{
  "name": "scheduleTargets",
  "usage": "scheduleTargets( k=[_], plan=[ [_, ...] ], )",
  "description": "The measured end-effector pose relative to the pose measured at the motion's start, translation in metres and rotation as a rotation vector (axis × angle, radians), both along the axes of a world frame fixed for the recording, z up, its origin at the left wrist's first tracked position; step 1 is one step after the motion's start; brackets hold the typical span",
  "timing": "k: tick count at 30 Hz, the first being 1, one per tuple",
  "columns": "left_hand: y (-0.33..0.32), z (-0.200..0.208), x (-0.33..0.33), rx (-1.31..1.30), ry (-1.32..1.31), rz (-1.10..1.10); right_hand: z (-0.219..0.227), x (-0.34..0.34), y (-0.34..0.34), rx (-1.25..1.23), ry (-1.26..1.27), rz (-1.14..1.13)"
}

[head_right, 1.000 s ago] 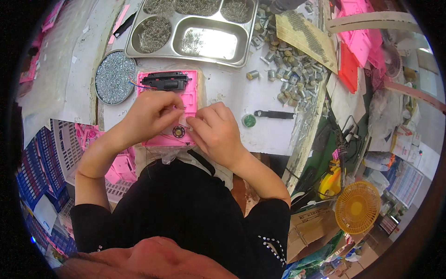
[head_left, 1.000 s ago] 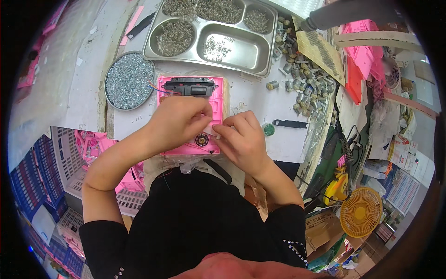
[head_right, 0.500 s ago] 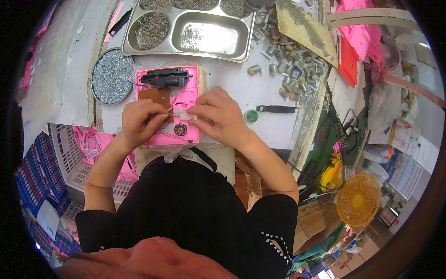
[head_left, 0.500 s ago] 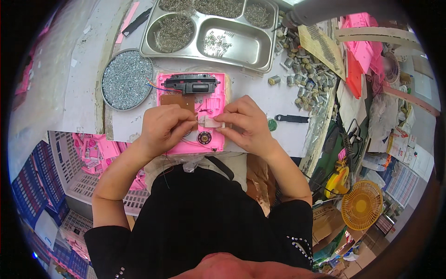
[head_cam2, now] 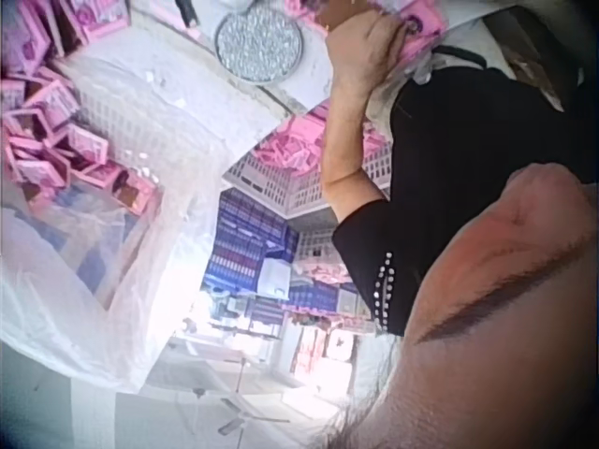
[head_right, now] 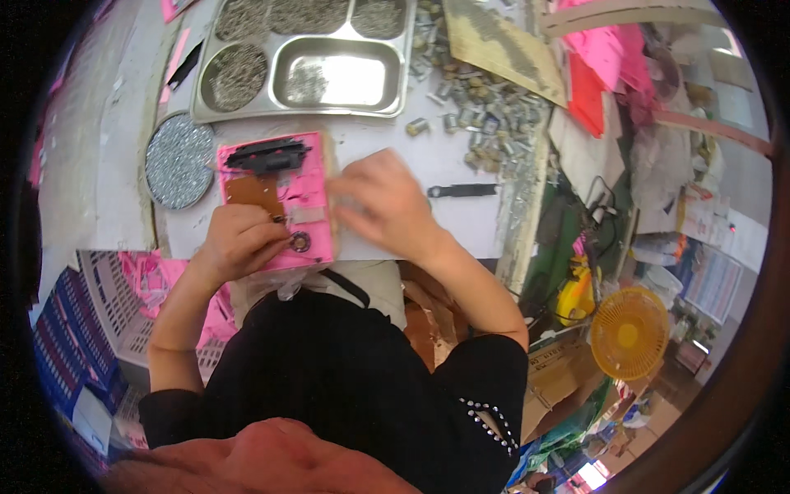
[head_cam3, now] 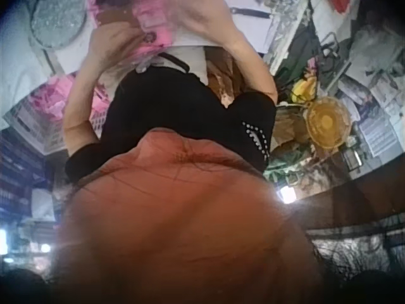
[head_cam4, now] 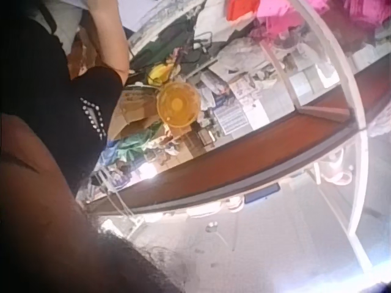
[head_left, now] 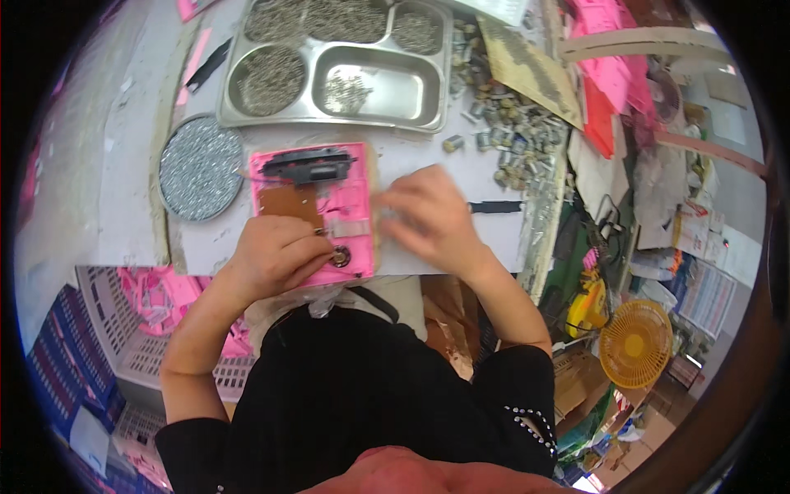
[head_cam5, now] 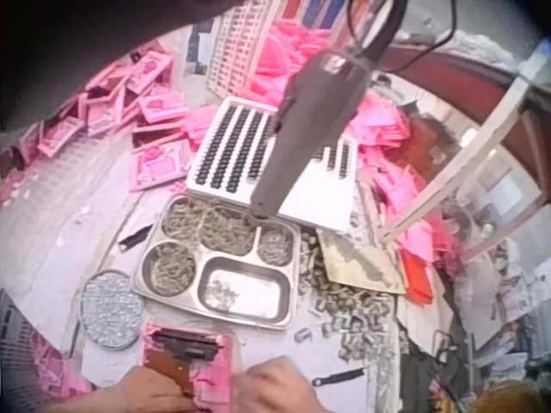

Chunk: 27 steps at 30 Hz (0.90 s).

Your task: Assembling electronic toys by installing internal components, soldering wires, and securing parts with screws.

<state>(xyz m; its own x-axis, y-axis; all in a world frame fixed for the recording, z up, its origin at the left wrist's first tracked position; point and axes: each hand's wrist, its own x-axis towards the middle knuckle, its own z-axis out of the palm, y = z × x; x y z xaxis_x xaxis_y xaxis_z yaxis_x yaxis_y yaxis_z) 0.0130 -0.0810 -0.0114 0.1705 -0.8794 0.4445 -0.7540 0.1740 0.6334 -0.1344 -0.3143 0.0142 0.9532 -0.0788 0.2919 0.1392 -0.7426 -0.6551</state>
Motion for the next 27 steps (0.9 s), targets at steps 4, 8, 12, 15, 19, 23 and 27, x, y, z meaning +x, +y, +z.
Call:
scheduleTargets(
  k=[4, 8, 12, 15, 19, 23, 27],
  plan=[
    [-0.002, 0.000, -0.002, 0.005, -0.036, -0.028, 0.000, -0.008, -0.073, -0.354, -0.023, -0.367],
    [-0.001, 0.005, -0.001, 0.068, -0.111, -0.091, 0.002, 0.010, -0.108, -0.538, 0.078, -0.495],
    [0.000, 0.003, -0.002, 0.087, -0.090, -0.099, -0.004, 0.036, -0.114, -0.700, 0.461, -0.505],
    [-0.004, 0.010, -0.002, 0.110, -0.067, -0.090, -0.017, 0.035, -0.125, -0.754, 0.466, -0.443],
    [-0.012, 0.043, 0.005, 0.196, 0.141, -0.050, -0.010, 0.022, -0.119, -0.597, 0.213, -0.415],
    [-0.048, 0.060, 0.009, 0.135, 0.188, 0.032, -0.008, 0.007, -0.107, -0.359, 0.206, -0.485],
    [-0.082, 0.065, 0.009, 0.128, 0.148, -0.024, 0.001, 0.007, -0.116, -0.499, 0.319, -0.482]
  ],
)
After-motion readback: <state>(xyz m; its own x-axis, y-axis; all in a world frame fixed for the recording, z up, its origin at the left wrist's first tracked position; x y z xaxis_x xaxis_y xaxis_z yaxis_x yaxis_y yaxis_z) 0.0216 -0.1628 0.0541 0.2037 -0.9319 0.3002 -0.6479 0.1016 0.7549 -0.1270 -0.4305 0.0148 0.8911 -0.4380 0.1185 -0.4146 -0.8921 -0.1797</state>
